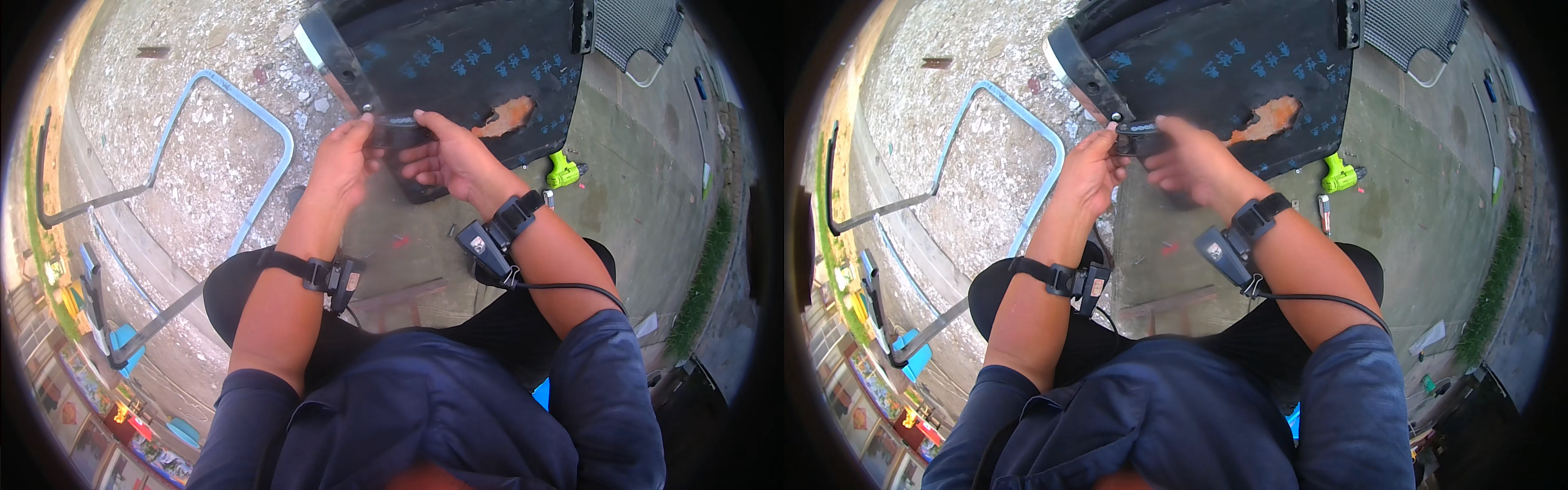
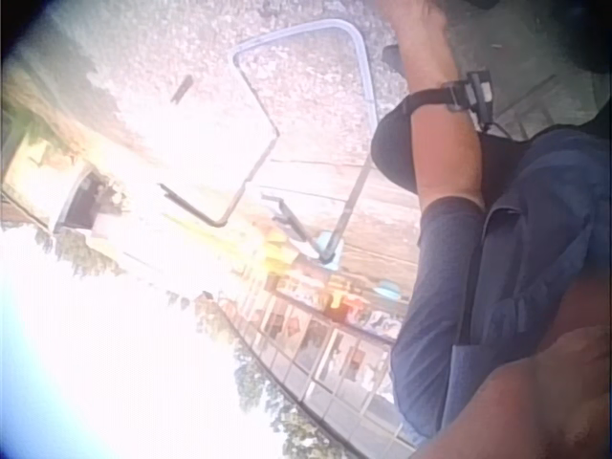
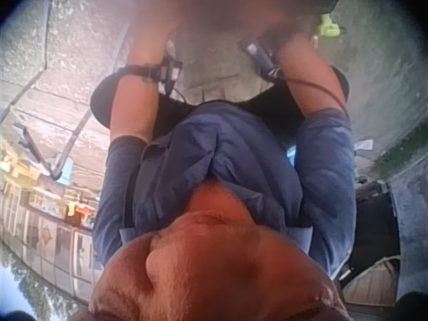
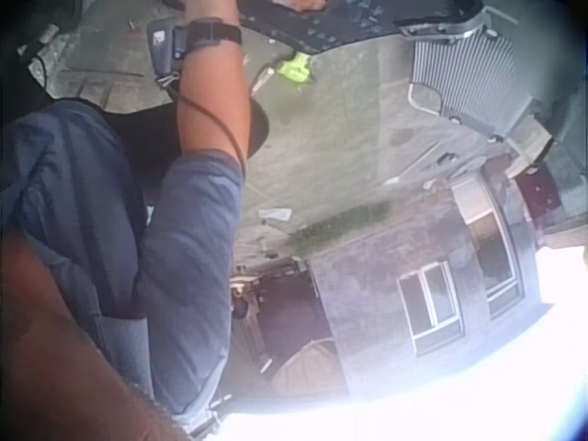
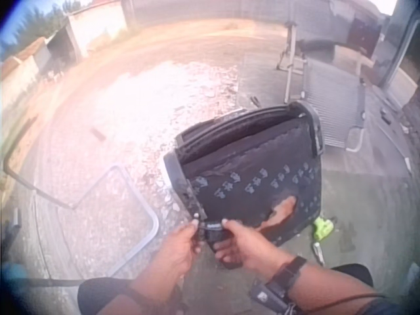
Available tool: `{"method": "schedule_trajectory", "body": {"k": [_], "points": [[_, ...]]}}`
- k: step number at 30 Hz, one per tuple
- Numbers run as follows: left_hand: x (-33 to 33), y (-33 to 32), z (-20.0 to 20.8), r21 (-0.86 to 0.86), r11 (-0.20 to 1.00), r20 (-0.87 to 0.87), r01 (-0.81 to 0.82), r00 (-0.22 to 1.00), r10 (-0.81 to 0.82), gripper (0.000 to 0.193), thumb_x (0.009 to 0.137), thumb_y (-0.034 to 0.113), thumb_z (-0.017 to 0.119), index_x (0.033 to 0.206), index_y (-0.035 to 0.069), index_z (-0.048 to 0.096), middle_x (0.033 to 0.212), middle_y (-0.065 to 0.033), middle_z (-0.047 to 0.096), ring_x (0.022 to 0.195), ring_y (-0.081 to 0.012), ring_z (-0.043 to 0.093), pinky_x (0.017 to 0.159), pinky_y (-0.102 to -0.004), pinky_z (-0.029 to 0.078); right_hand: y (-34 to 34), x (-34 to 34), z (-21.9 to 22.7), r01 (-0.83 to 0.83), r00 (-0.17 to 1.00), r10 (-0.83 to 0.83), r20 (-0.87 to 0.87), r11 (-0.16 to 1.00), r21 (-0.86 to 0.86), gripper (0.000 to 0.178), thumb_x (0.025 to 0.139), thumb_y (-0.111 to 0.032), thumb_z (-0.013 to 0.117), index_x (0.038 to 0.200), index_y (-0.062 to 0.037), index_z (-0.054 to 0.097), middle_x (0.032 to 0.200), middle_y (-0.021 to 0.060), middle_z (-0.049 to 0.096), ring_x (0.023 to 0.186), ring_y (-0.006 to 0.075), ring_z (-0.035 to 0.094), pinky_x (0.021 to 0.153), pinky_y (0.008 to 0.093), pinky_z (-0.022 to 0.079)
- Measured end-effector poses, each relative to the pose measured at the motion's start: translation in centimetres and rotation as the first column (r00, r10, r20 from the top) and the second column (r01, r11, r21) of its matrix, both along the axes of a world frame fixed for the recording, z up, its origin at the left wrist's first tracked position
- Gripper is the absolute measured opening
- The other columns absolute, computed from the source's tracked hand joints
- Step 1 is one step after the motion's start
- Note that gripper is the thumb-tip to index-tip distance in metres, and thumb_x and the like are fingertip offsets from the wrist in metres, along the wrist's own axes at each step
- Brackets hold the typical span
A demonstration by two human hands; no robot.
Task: The person is assembling a black plastic chair component. They attach a metal hinge bracket to the side of the plastic seat using screws and a screwdriver. The person repeatedly aligns the bracket, inserts screws, and tightens them by hand.
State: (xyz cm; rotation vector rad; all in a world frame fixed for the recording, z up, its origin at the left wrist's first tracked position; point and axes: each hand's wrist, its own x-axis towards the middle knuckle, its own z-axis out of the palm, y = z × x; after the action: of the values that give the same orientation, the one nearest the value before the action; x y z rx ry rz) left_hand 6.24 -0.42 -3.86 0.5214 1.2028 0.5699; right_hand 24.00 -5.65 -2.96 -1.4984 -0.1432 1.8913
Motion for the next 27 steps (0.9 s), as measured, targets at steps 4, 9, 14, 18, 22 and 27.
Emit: {"method": "schedule_trajectory", "body": {"k": [4, 9, 14, 18, 22, 27], "points": [[0.1, 0.1, -0.1, 0.025, 0.999, -0.052, 0.039, 0.998, -0.038, 0.026, 0.097, 0.031, 0.063, 0.104, 0.006, 0.066, 0.093, 0.0006, 0.065, 0.076, -0.0112, 0.055, 0.062, -0.0255, 0.041, -0.3, -0.1, -1.1, -0.009, 0.999, 0.006, -0.039, 0.998, -0.057, 0.061, 0.096, -0.052, 0.051, 0.131, -0.0023, 0.049, 0.101, 0.0221, 0.066, 0.076, 0.0271, 0.069, 0.058, 0.0317, 0.054], [0.3, 0.1, -0.1, 0.066, 0.997, -0.069, 0.043, 0.997, -0.039, 0.023, 0.096, 0.031, 0.065, 0.101, 0.008, 0.066, 0.091, 0.0018, 0.066, 0.074, -0.0097, 0.054, 0.06, -0.0246, 0.039, -0.4, -0.5, -1.4, -0.035, 0.996, 0.027, -0.081, 0.995, -0.09, 0.063, 0.096, -0.054, 0.045, 0.131, -0.002, 0.048, 0.102, 0.0221, 0.066, 0.074, 0.0278, 0.069, 0.06, 0.0332, 0.054], [0.3, 0.3, -0.1, 0.092, 0.995, -0.057, 0.03, 0.998, -0.024, 0.019, 0.096, 0.03, 0.068, 0.093, 0.011, 0.066, 0.083, 0.003, 0.065, 0.07, -0.0082, 0.053, 0.055, -0.0234, 0.035, -0.6, -0.9, -1.8, -0.095, 0.985, 0.081, -0.15, 0.991, -0.092, 0.063, 0.097, -0.056, 0.038, 0.127, -0.0021, 0.05, 0.1, 0.0213, 0.067, 0.073, 0.0281, 0.068, 0.062, 0.0342, 0.053], [0.3, 0.4, -0.2, 0.105, 0.994, -0.088, 0.041, 0.996, -0.032, 0.021, 0.095, 0.03, 0.068, 0.091, 0.009, 0.067, 0.083, 0.0024, 0.064, 0.068, -0.0076, 0.05, 0.056, -0.0231, 0.036, -0.8, -1.3, -2.4, -0.141, 0.976, 0.116, -0.184, 0.982, -0.125, 0.066, 0.097, -0.057, 0.032, 0.123, 0.0, 0.052, 0.099, 0.0206, 0.067, 0.074, 0.0291, 0.068, 0.066, 0.0354, 0.052], [0.8, 0.4, 0.1, 0.177, 0.983, -0.139, 0.058, 0.99, -0.033, 0.024, 0.094, 0.026, 0.068, 0.093, 0.002, 0.068, 0.082, -0.0008, 0.064, 0.068, -0.0086, 0.051, 0.059, -0.0247, 0.04, -1.0, -1.9, -2.8, -0.196, 0.966, 0.16, -0.203, 0.965, -0.174, 0.069, 0.097, -0.058, 0.029, 0.12, 0.0017, 0.054, 0.1, 0.0203, 0.067, 0.078, 0.0297, 0.068, 0.07, 0.0362, 0.051], [0.6, 0.6, -0.8, 0.188, 0.98, -0.176, 0.072, 0.984, -0.038, 0.017, 0.094, 0.023, 0.069, 0.087, 0.009, 0.064, 0.074, 0.0043, 0.056, 0.061, -0.0041, 0.045, 0.048, -0.0184, 0.031, -0.3, -3.1, -0.8, -0.176, 0.959, 0.145, -0.243, 0.978, -0.112, 0.066, 0.098, -0.056, 0.032, 0.119, 0.0017, 0.055, 0.101, 0.0194, 0.067, 0.076, 0.0277, 0.068, 0.069, 0.0372, 0.051]]}}
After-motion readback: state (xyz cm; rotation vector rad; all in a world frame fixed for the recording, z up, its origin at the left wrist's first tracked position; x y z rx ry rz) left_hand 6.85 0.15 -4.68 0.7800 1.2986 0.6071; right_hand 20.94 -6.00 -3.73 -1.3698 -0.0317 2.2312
